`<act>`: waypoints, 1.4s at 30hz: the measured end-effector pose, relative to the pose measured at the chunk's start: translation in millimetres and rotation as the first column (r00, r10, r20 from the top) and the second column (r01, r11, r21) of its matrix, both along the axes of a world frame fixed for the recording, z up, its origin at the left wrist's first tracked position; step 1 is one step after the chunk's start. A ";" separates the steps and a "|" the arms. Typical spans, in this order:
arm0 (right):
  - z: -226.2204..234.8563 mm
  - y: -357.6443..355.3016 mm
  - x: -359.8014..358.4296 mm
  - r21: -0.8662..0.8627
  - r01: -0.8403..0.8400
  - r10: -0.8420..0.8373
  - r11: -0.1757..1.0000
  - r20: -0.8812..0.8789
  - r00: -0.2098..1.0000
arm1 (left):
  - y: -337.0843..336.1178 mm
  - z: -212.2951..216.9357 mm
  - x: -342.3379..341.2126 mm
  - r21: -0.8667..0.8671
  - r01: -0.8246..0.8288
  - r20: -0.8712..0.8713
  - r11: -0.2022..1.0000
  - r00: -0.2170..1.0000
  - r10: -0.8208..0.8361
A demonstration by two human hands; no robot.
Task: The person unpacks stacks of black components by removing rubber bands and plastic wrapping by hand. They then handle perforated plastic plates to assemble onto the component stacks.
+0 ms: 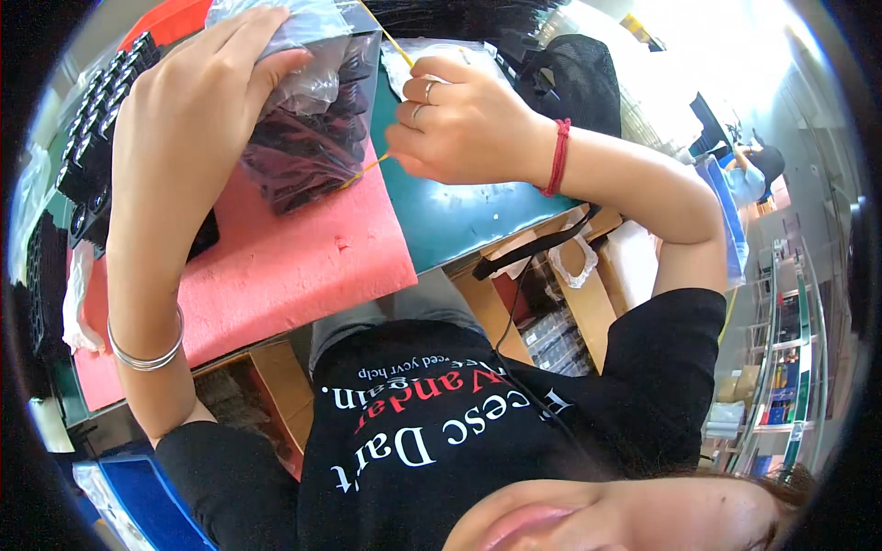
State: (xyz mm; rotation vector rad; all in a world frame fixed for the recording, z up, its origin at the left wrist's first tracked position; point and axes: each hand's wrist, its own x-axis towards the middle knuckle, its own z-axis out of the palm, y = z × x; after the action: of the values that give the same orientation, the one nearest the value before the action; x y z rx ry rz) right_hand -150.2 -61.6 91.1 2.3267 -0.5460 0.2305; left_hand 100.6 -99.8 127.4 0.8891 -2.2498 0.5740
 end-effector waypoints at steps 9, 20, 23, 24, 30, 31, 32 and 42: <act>0.7 2.1 -9.3 0.083 0.180 -0.169 0.980 -0.125 0.978 | -6.6 6.0 -2.0 0.102 0.042 0.010 0.994 0.999 -0.043; 59.7 -75.5 -33.4 -0.177 0.199 -0.229 0.964 -0.171 0.958 | -5.3 7.4 6.8 0.198 0.067 0.040 0.978 0.996 -0.076; 71.1 -95.0 -19.2 -0.139 0.286 -0.308 0.948 -0.178 0.935 | 5.3 -0.1 15.0 0.116 0.043 0.025 0.992 0.999 -0.046; 77.1 -95.9 -20.2 -0.250 0.345 -0.407 0.905 -0.268 0.873 | 9.5 -1.9 16.6 0.092 0.065 0.002 0.994 0.998 -0.065; 165.8 -95.7 -92.1 -0.513 0.482 -0.536 0.710 0.051 0.843 | 15.1 -9.1 1.9 -0.016 0.011 -0.032 1.000 0.999 -0.011; 172.1 -83.3 -95.6 -0.343 0.434 -0.373 0.833 0.229 0.899 | 14.8 -9.6 2.1 -0.013 0.020 -0.034 1.000 0.999 -0.020; 177.2 -71.1 -95.4 -0.191 0.324 -0.220 0.926 0.424 0.878 | 16.1 -9.5 3.8 -0.053 -0.013 -0.030 0.998 0.999 0.011; 114.0 -34.3 -138.6 -0.024 0.435 -0.411 0.900 0.281 0.867 | 6.9 -11.2 0.4 -0.071 0.001 0.006 0.997 1.000 0.000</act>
State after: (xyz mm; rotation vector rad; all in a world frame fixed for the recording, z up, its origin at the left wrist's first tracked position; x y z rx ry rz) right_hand -288.8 -95.9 205.1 2.0380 -1.1441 0.3544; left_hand 101.0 -92.9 116.2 0.8520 -2.2204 0.6531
